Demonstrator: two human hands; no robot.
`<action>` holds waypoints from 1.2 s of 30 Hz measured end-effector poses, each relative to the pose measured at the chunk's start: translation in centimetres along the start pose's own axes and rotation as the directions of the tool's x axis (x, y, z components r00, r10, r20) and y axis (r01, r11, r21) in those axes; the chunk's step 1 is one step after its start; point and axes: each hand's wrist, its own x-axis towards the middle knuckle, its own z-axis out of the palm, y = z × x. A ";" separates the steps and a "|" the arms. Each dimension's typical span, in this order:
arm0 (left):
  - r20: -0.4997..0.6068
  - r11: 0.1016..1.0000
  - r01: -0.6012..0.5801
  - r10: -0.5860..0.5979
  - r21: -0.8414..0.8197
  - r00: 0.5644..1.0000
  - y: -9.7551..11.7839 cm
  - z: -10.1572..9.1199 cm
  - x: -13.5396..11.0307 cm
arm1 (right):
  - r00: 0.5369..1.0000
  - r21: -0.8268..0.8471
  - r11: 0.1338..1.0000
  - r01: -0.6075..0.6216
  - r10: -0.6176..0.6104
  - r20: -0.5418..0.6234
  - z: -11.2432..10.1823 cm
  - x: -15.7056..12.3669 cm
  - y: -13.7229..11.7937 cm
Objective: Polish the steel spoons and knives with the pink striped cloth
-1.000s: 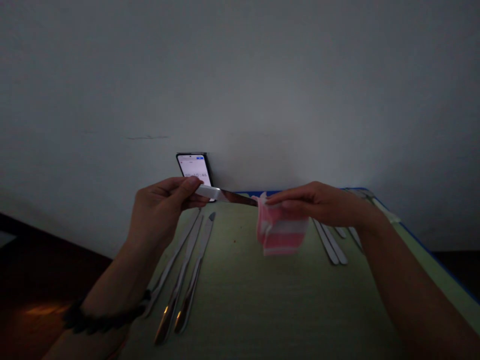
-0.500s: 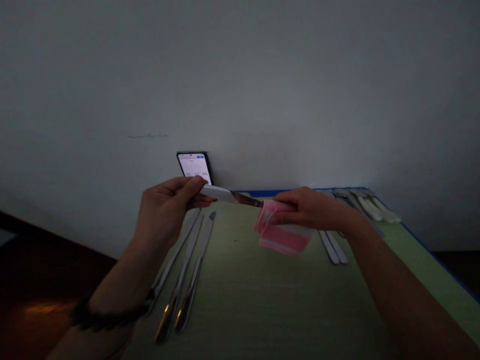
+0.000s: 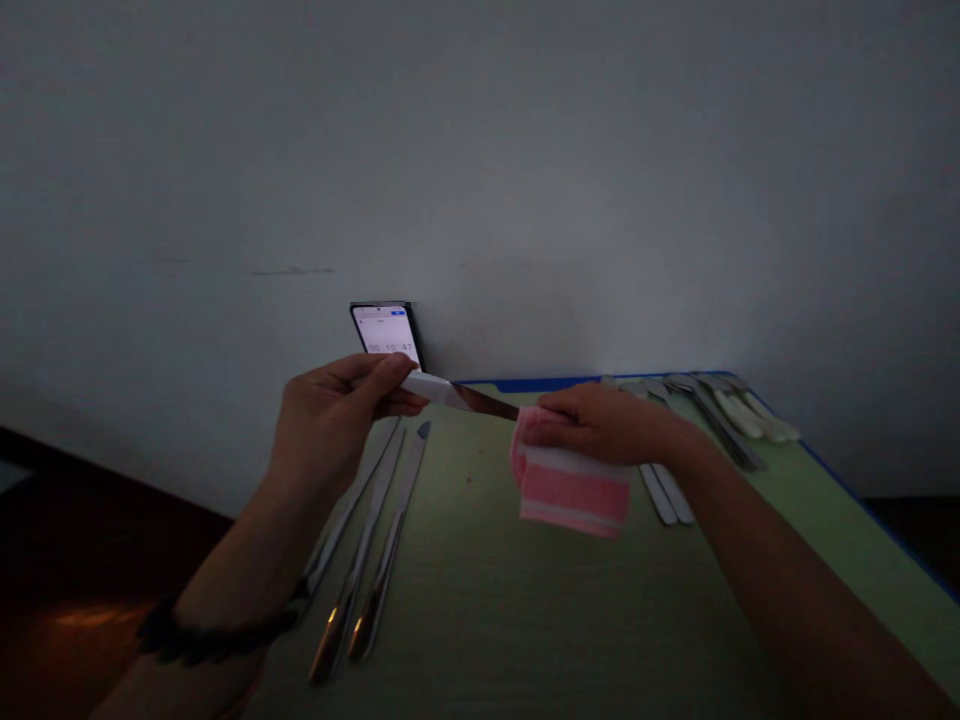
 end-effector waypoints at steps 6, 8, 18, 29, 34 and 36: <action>-0.063 0.999 -0.028 0.026 -0.034 0.998 -0.1 -1.7 1.0 | 0.993 0.004 0.996 -0.086 0.086 0.076 -1.8 -1.6 1.5; -0.025 1.000 -0.006 0.005 -0.026 1.000 -0.6 -1.7 1.0 | 0.991 -0.012 0.995 -0.096 0.096 0.092 -2.0 -1.9 1.6; 0.119 0.989 0.007 -0.025 0.150 0.993 -1.3 0.6 -0.2 | 0.997 0.049 0.998 -0.029 0.025 0.074 -0.7 -0.8 0.4; 0.036 0.995 0.028 -0.032 0.094 0.999 -1.6 -1.7 1.5 | 0.992 0.086 0.990 -0.111 0.104 0.076 -3.0 -2.6 1.7; 0.086 0.982 0.065 -0.081 0.180 0.993 -1.9 -0.7 1.0 | 0.990 0.066 0.994 -0.085 0.076 0.121 -2.1 -1.8 1.5; 0.108 0.976 0.056 -0.080 0.210 0.991 -1.9 -0.4 0.9 | 0.991 0.068 0.996 -0.060 0.051 0.120 -1.9 -1.5 1.4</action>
